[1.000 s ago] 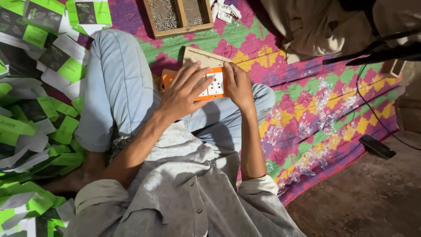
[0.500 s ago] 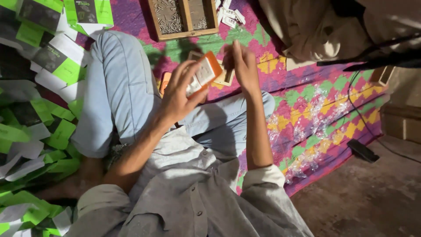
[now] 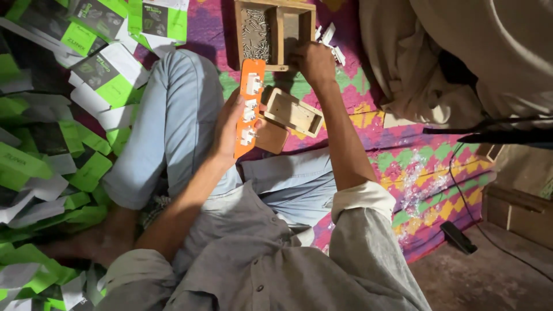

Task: The person sits on a patterned mat and assembles white electrical socket modules into an orange plastic frame. They pick up modules from a wooden tray, insert them into the frame, and secure them with small metal fasteners. The person repeats this process for multiple modules, occasionally adjusting the frame and fasteners.

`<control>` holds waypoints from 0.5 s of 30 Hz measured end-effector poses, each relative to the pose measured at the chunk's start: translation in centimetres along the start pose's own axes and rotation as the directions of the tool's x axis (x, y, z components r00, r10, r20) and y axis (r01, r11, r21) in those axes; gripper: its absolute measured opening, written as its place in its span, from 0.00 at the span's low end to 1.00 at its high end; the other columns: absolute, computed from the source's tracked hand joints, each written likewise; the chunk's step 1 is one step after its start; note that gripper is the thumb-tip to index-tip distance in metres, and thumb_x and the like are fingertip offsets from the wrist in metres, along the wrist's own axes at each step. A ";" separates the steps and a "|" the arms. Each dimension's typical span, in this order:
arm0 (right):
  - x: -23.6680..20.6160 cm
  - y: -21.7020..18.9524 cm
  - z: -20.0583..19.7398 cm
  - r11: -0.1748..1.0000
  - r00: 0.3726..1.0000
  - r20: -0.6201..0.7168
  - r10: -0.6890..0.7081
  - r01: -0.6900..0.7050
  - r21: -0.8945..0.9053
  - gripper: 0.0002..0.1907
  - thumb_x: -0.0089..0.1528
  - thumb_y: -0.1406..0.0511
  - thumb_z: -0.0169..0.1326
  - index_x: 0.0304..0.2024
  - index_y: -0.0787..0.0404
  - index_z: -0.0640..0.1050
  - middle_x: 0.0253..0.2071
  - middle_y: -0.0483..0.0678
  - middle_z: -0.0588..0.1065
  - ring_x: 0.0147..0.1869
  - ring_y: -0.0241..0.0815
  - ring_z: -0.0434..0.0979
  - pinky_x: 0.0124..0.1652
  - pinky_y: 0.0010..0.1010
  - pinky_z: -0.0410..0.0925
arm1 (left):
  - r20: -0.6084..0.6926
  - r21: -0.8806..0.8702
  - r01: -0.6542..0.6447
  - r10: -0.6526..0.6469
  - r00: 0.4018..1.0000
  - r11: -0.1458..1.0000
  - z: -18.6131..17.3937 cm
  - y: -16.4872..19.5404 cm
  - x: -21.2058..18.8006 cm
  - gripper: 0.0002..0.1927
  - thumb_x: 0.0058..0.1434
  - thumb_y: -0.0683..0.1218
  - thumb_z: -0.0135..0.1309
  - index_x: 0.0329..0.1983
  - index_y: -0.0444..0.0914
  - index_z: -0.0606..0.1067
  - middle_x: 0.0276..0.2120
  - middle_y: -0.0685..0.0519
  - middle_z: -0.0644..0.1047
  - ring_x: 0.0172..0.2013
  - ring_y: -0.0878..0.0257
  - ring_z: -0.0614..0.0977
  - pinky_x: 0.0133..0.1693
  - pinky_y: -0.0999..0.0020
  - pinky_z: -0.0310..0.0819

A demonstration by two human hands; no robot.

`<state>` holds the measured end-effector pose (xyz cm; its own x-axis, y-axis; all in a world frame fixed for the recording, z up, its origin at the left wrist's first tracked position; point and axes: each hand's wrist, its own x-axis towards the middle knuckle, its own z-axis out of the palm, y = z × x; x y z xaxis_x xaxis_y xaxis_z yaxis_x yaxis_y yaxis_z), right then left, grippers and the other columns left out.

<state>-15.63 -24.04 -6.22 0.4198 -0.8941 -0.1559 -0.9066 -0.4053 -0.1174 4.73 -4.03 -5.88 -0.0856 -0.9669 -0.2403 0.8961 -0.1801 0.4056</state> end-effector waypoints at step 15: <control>2.8 0.5 0.0 0.937 0.957 0.289 -0.018 0.117 -0.330 0.03 0.58 0.66 0.61 0.34 0.53 0.84 0.34 0.53 0.81 0.36 0.52 0.83 0.37 0.42 0.75 | 0.027 -0.195 0.146 -0.144 0.989 0.970 0.4 0.9 0.4 0.29 0.75 0.60 0.42 0.69 0.36 0.65 0.60 0.46 0.73 0.50 0.56 0.78 0.43 0.61 0.75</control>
<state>-14.89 -26.71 -6.73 0.4303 -0.7935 -0.4303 -0.8140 -0.5472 0.1950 5.30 -4.69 -5.23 -0.2254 -0.9355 -0.2721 0.9414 -0.2810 0.1864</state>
